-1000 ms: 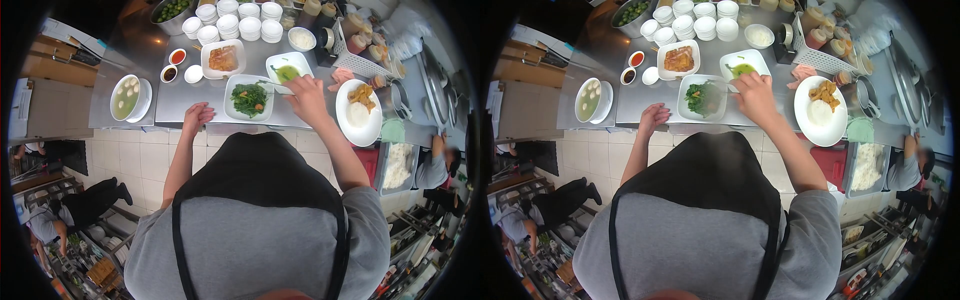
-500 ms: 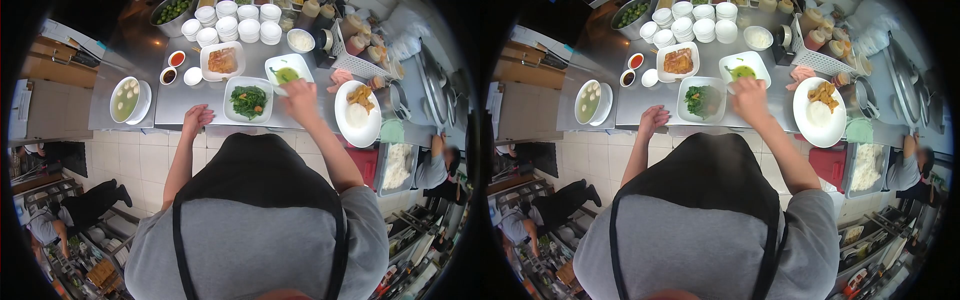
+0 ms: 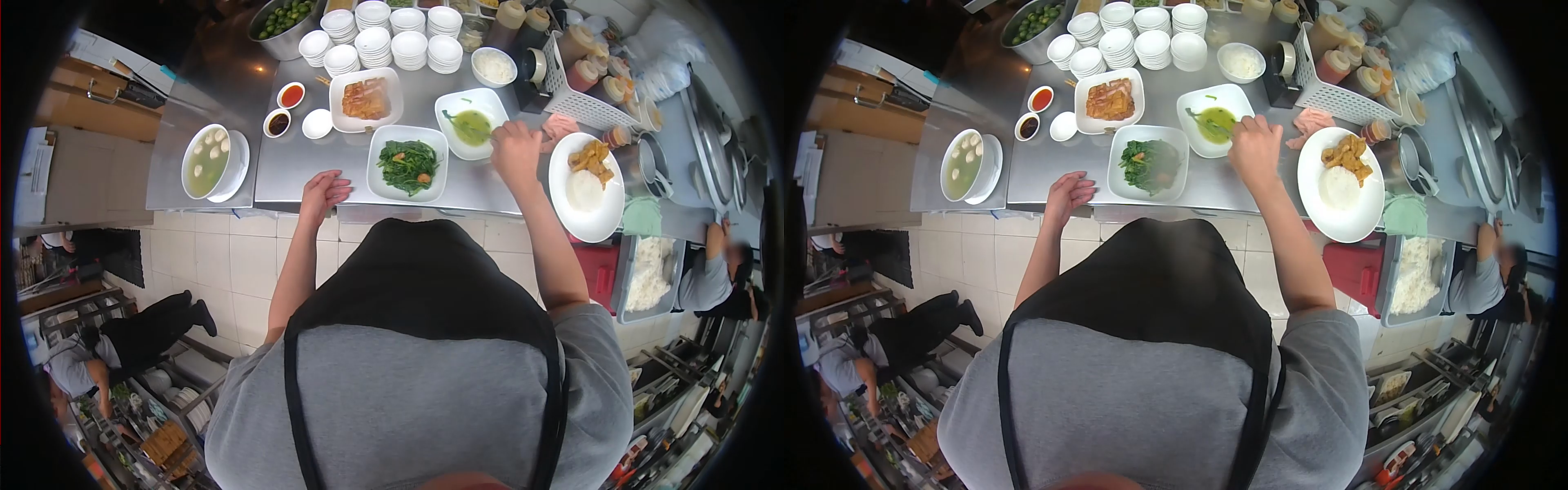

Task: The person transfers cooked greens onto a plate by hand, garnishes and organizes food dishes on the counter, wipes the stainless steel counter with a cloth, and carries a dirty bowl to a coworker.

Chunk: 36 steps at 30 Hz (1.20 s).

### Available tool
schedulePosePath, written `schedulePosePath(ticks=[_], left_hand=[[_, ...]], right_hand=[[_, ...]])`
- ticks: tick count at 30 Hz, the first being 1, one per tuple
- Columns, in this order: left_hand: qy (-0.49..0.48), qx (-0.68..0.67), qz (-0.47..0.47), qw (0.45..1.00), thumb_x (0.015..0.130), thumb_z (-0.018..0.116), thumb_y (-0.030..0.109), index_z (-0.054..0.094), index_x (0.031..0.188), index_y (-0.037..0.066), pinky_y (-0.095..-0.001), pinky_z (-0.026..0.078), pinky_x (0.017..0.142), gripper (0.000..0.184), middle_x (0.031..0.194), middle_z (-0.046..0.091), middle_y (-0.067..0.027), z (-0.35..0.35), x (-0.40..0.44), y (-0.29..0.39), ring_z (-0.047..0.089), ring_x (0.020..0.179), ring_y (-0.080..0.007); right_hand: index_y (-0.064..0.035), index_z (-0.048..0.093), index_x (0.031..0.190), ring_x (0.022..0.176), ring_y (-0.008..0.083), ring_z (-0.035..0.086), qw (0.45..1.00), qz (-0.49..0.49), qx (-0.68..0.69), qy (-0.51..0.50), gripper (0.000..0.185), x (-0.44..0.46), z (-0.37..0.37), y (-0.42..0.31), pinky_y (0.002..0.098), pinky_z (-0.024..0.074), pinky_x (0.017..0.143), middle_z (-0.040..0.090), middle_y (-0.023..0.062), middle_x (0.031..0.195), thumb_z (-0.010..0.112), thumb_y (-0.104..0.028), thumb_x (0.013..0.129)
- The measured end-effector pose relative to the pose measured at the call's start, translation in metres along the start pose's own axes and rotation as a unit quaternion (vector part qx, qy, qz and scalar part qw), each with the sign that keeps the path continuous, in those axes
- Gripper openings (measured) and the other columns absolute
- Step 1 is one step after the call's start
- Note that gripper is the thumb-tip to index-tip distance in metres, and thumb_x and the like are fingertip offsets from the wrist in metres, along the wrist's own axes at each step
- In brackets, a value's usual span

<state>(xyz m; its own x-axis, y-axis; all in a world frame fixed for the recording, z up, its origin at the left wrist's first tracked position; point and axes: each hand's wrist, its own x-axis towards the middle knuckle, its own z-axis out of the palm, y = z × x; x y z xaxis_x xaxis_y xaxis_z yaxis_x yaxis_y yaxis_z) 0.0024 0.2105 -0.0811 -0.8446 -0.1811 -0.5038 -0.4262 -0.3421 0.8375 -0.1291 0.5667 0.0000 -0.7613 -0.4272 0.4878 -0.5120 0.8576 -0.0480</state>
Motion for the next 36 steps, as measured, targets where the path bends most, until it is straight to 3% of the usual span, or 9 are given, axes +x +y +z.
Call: schedulePosePath(ticks=[10, 18, 31, 33, 36], left_hand=[[0.001, -0.006, 0.0, 1.0, 0.089, 0.045, 0.02, 0.05, 0.106, -0.001, -0.0265, 0.052, 0.065, 0.027, 0.091, 0.061, -0.015, 0.0, 0.001, -0.001, 0.063, 0.075, -0.019], [-0.001, -0.004, -0.004, 1.0, 0.088, 0.046, 0.02, 0.05, 0.106, -0.001, -0.0271, 0.053, 0.065, 0.027, 0.09, 0.061, -0.0154, -0.001, 0.002, -0.001, 0.063, 0.075, -0.0193], [-0.009, -0.001, -0.009, 1.0, 0.088, 0.046, 0.022, 0.051, 0.106, 0.0, -0.0288, 0.053, 0.067, 0.028, 0.092, 0.061, -0.0148, -0.004, 0.003, -0.001, 0.063, 0.077, -0.0205], [-0.01, -0.001, -0.009, 1.0, 0.088, 0.046, 0.022, 0.051, 0.106, 0.0, -0.0286, 0.053, 0.067, 0.028, 0.092, 0.061, -0.0147, -0.004, 0.003, -0.001, 0.063, 0.077, -0.0205], [-0.013, 0.0, -0.009, 1.0, 0.088, 0.046, 0.021, 0.05, 0.106, 0.0, -0.0284, 0.052, 0.066, 0.028, 0.092, 0.061, -0.0146, -0.003, 0.002, 0.0, 0.063, 0.077, -0.0204]], right_hand=[[-0.0076, 0.063, 0.069, 0.082, 0.0195, 0.051, 0.992, 0.069, -0.027, -0.098, 0.01, 0.005, 0.031, -0.001, 0.0369, 0.0325, 0.07, 0.058, 0.0027, 0.077, 0.065, -0.017, 0.066], [-0.0094, 0.059, 0.065, 0.08, 0.0177, 0.05, 0.999, 0.001, -0.027, -0.019, 0.006, 0.007, 0.041, 0.007, 0.0369, 0.0326, 0.07, 0.056, 0.0008, 0.075, 0.063, -0.012, 0.061], [-0.011, 0.062, 0.074, 0.079, 0.018, 0.05, 0.996, -0.005, 0.078, 0.033, 0.013, 0.015, -0.057, -0.033, 0.0364, 0.0305, 0.069, 0.054, -0.0012, 0.073, 0.064, -0.007, 0.062], [-0.0107, 0.063, 0.078, 0.081, 0.0181, 0.05, 0.988, -0.029, 0.154, 0.007, 0.018, 0.009, -0.054, -0.049, 0.0358, 0.0304, 0.07, 0.055, -0.0007, 0.076, 0.066, -0.007, 0.061], [-0.0108, 0.063, 0.081, 0.081, 0.0182, 0.049, 0.987, -0.053, 0.131, -0.078, 0.02, -0.004, -0.039, -0.064, 0.0355, 0.0302, 0.071, 0.055, 0.0, 0.08, 0.067, -0.009, 0.061]])
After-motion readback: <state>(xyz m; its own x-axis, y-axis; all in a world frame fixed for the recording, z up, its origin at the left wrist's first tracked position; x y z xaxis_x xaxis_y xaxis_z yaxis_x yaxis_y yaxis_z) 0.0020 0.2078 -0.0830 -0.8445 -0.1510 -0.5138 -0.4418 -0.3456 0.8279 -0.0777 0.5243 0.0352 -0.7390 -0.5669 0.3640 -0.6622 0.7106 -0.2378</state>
